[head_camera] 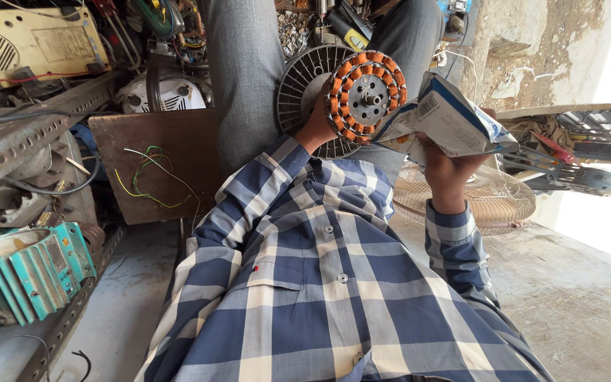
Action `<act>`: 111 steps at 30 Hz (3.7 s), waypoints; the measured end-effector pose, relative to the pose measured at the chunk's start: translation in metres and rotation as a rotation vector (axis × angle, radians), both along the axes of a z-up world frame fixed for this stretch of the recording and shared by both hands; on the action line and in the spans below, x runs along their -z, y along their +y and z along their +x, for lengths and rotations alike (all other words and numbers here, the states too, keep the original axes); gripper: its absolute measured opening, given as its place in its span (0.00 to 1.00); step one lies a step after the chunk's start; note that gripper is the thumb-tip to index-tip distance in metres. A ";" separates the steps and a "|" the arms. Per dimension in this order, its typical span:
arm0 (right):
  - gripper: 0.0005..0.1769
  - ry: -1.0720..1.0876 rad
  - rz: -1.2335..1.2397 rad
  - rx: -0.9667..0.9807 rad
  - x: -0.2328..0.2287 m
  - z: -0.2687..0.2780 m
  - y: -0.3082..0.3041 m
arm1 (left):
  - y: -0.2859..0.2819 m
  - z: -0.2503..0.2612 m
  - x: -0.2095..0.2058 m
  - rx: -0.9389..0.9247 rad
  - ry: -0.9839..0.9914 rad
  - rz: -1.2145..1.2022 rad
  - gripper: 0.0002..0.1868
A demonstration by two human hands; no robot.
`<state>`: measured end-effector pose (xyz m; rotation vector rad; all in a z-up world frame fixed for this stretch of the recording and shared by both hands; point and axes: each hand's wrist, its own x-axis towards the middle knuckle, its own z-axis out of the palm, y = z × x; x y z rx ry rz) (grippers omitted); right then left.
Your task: The person sits on the floor and applies a substance from a packet onto the copper windings of a motor stator held on their lap. They use their fingers to spread the substance and occasionally pick up a small tool from the cluttered workbench.
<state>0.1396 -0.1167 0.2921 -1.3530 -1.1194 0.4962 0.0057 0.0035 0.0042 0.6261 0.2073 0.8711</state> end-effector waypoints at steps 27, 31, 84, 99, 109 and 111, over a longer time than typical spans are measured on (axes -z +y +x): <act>0.29 -0.240 0.001 -0.132 -0.003 -0.018 0.053 | 0.001 0.002 -0.013 -0.119 0.522 0.344 0.25; 0.31 -0.227 0.107 -0.207 -0.002 -0.022 0.074 | 0.003 -0.007 -0.031 -0.383 0.626 0.737 0.35; 0.32 -0.231 0.131 -0.295 -0.001 -0.005 0.128 | 0.001 -0.001 -0.034 -0.192 0.329 0.355 0.34; 0.42 -0.198 0.187 -0.257 0.013 0.018 0.132 | 0.004 -0.007 -0.047 -0.228 0.395 0.454 0.33; 0.43 -0.173 0.127 -0.178 0.008 0.017 0.126 | 0.005 -0.002 -0.038 -0.235 0.414 0.470 0.32; 0.42 -0.178 0.160 -0.172 0.009 0.019 0.124 | 0.005 -0.002 -0.034 -0.239 0.415 0.469 0.32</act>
